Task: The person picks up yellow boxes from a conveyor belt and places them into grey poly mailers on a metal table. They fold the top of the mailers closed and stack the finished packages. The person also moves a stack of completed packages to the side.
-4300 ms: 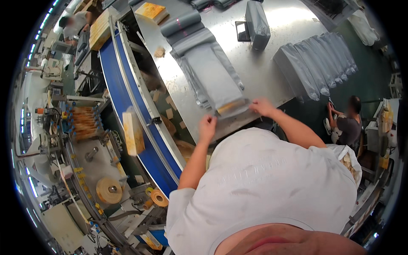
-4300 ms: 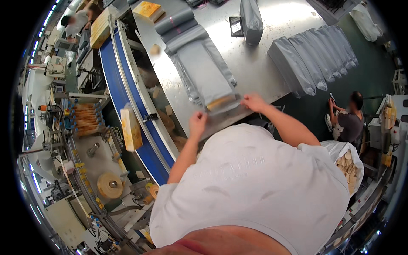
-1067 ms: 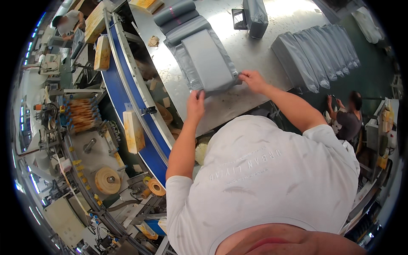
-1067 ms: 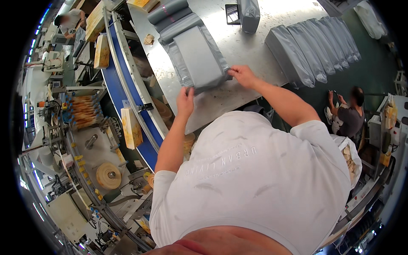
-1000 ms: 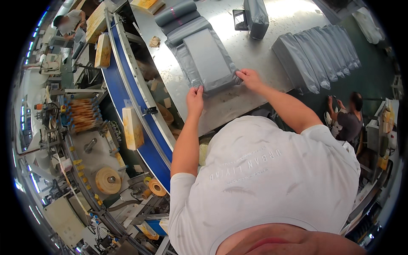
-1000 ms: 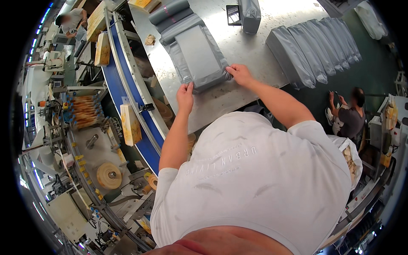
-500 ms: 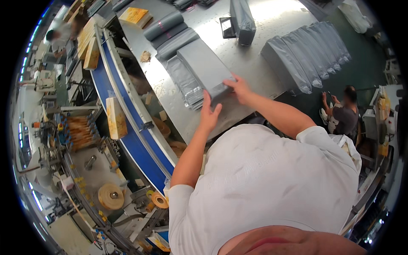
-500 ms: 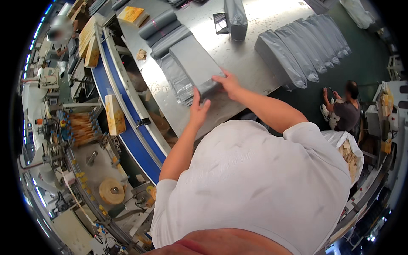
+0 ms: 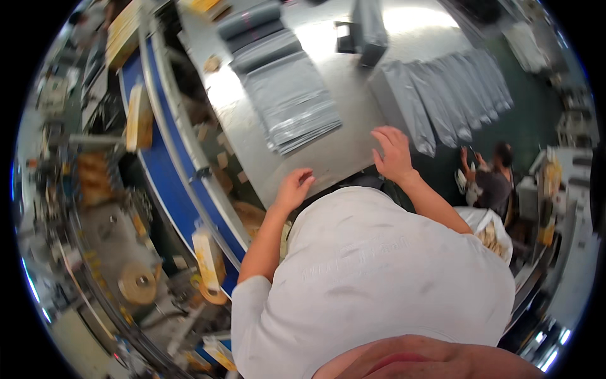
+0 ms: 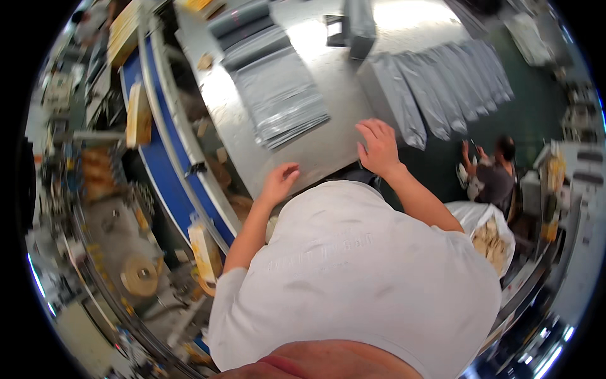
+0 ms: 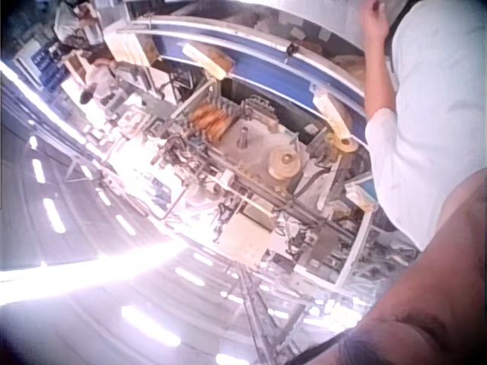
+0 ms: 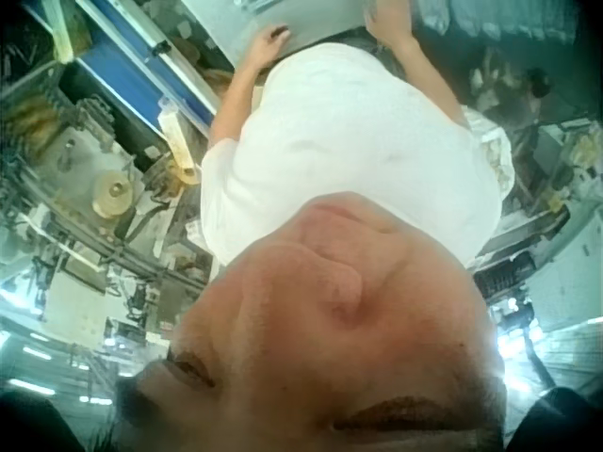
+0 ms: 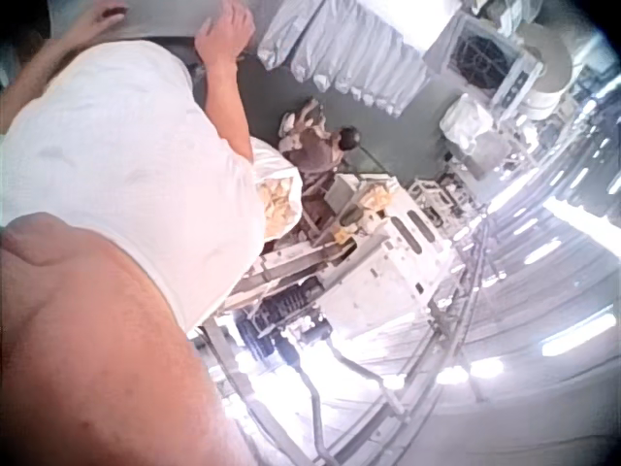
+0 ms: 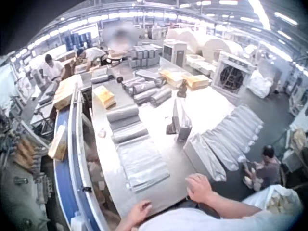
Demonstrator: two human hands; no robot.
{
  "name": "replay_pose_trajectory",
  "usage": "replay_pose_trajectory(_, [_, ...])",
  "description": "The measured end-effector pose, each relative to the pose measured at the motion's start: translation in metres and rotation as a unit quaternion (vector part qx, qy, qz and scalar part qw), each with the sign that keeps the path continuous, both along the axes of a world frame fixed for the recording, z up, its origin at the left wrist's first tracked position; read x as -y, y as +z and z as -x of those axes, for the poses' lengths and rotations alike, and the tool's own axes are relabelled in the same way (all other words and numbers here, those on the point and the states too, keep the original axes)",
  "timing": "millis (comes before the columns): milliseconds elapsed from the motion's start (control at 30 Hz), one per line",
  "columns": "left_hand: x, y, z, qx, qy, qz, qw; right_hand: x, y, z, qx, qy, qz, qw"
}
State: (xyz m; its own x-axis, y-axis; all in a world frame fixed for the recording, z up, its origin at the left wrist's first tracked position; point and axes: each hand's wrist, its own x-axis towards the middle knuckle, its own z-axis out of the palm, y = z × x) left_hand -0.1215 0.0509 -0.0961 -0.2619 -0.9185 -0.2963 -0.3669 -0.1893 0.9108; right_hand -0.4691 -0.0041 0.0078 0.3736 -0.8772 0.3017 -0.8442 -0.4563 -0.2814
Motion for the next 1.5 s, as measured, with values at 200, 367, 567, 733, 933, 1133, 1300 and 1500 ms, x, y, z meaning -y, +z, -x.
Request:
replay_pose_trajectory(200, [-0.021,0.023,-0.041,0.017,0.074,0.028,0.997,0.068,-0.121,0.079,0.062,-0.312,-0.232,0.919])
replay_pose_trajectory(367, [-0.114,-0.039,-0.146,0.211,0.338,0.191,0.897,0.046,-0.141,0.012,-0.220,-0.192,-0.180,0.939])
replay_pose_trajectory(567, [-0.327,-0.093,-0.256,0.416,0.595,-0.295,0.621,0.030,-0.169,-0.007,-0.241,-0.189,-0.107,0.946])
replay_pose_trajectory(733, [-0.465,-0.068,-0.251,0.468,0.493,-0.454,0.576,0.059,-0.185,0.033,-0.323,-0.070,-0.031,0.943])
replay_pose_trajectory(933, [-0.478,-0.083,-0.256,0.494,0.442,-0.445,0.602,0.057,-0.175,0.031,-0.356,0.010,0.047,0.933])
replay_pose_trajectory(1133, [-0.403,-0.073,-0.307,0.553,0.321,-0.290,0.712,0.033,-0.044,-0.083,-0.480,0.142,-0.115,0.858])
replay_pose_trajectory(1300, [-0.276,0.018,-0.397,0.374,0.483,-0.048,0.790,0.031,-0.079,-0.043,-0.281,-0.189,-0.171,0.925])
replay_pose_trajectory(1500, [-0.051,0.243,-0.288,0.188,0.317,0.239,0.898,0.037,-0.110,-0.031,0.090,-0.113,-0.265,0.953])
